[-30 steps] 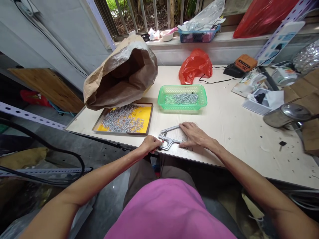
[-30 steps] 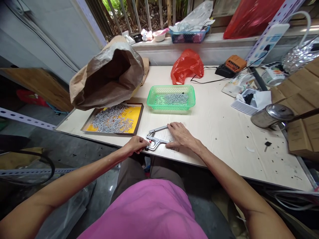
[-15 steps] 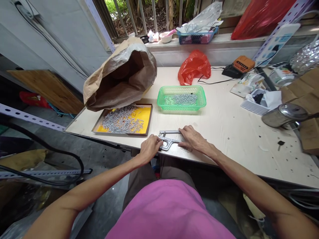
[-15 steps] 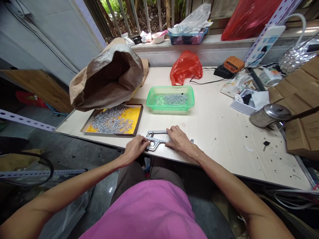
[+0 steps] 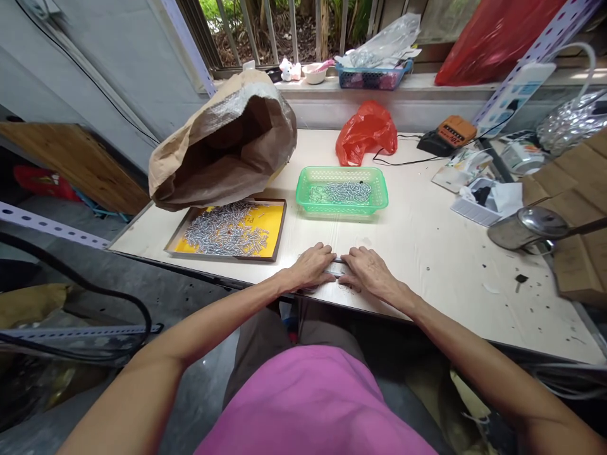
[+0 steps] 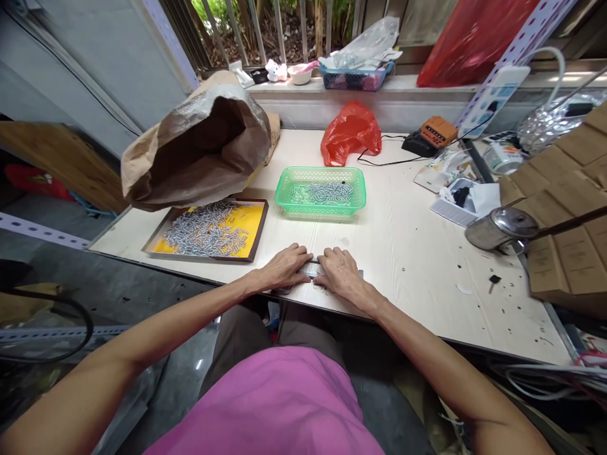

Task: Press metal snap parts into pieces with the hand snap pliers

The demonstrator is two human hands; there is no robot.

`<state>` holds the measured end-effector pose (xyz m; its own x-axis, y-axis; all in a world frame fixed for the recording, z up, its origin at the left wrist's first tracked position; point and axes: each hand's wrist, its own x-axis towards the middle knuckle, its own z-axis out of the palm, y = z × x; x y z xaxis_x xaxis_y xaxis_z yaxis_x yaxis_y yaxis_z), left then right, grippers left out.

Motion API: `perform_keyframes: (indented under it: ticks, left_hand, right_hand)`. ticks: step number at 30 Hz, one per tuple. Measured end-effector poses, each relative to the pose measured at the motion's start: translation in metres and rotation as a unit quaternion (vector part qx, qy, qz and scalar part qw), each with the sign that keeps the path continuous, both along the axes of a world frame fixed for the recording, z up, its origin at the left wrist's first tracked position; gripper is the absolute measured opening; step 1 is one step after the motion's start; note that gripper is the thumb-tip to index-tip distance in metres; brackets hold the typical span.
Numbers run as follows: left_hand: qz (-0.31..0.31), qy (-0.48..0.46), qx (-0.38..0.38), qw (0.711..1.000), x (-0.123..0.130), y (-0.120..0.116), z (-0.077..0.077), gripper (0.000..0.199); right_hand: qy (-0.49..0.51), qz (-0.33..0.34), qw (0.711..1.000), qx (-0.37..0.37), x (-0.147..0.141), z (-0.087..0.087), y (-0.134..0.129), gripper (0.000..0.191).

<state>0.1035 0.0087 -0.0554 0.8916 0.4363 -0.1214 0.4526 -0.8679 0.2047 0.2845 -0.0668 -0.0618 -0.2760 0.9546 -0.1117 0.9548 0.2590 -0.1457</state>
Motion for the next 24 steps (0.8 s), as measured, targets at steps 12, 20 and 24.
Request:
perform_keyframes:
  ticks: [12, 20, 24]
  left_hand:
    - [0.043, -0.042, 0.002, 0.998, -0.001, -0.013, -0.009, 0.027]
    - [0.049, -0.18, 0.06, 0.981, -0.006, -0.074, -0.051, 0.034]
    - [0.054, -0.189, 0.081, 0.977, -0.004, -0.079, -0.054, 0.032]
  right_hand:
    - [0.031, -0.008, 0.998, 0.045, 0.003, -0.011, -0.004, 0.03]
    - [0.036, -0.049, 0.997, 0.052, 0.025, -0.011, 0.022, 0.028]
    - [0.01, -0.098, 0.992, 0.079, 0.022, -0.011, 0.047, 0.02]
